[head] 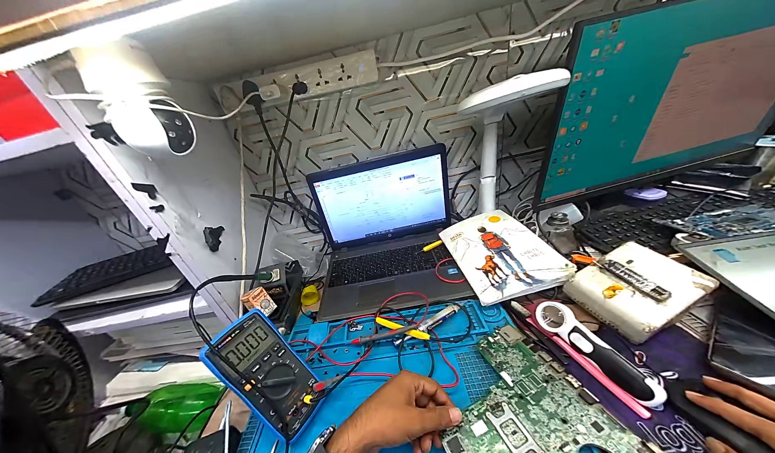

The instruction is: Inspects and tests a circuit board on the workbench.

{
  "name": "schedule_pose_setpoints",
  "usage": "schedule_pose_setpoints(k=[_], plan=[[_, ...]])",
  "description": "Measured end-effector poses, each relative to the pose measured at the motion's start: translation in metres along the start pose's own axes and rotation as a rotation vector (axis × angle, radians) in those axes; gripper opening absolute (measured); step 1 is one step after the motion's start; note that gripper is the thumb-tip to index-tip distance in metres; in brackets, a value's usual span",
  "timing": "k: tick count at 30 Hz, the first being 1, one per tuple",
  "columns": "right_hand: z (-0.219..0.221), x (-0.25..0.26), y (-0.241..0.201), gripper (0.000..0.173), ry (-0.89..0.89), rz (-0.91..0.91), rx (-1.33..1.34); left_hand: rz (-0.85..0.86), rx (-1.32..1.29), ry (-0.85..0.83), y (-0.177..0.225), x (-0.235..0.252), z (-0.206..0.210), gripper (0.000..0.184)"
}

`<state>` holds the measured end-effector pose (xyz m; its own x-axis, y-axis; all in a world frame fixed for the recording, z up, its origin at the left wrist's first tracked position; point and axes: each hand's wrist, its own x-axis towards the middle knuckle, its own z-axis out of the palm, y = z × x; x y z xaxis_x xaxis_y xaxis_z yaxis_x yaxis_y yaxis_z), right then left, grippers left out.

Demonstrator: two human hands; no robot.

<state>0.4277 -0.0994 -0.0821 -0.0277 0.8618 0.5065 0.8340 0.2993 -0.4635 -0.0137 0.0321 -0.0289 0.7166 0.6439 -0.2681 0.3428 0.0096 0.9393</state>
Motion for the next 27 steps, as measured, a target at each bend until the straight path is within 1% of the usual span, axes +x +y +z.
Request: schedule_pose_setpoints(k=[7, 13, 27], plan=[[-0.0014, 0.0005, 0.0, 0.039, -0.033, -0.017, 0.001, -0.001, 0.01, -0.005, 0.0004, 0.0004, -0.0003, 0.024], [0.0, -0.0006, 0.0002, 0.039, 0.001, -0.001, -0.003, 0.002, 0.001, -0.005, -0.0005, 0.0005, -0.0004, 0.024], [0.0003, 0.0003, 0.0027, 0.039, -0.024, -0.006, -0.008, 0.012, 0.014, -0.009, -0.0008, 0.0007, -0.0007, 0.024]])
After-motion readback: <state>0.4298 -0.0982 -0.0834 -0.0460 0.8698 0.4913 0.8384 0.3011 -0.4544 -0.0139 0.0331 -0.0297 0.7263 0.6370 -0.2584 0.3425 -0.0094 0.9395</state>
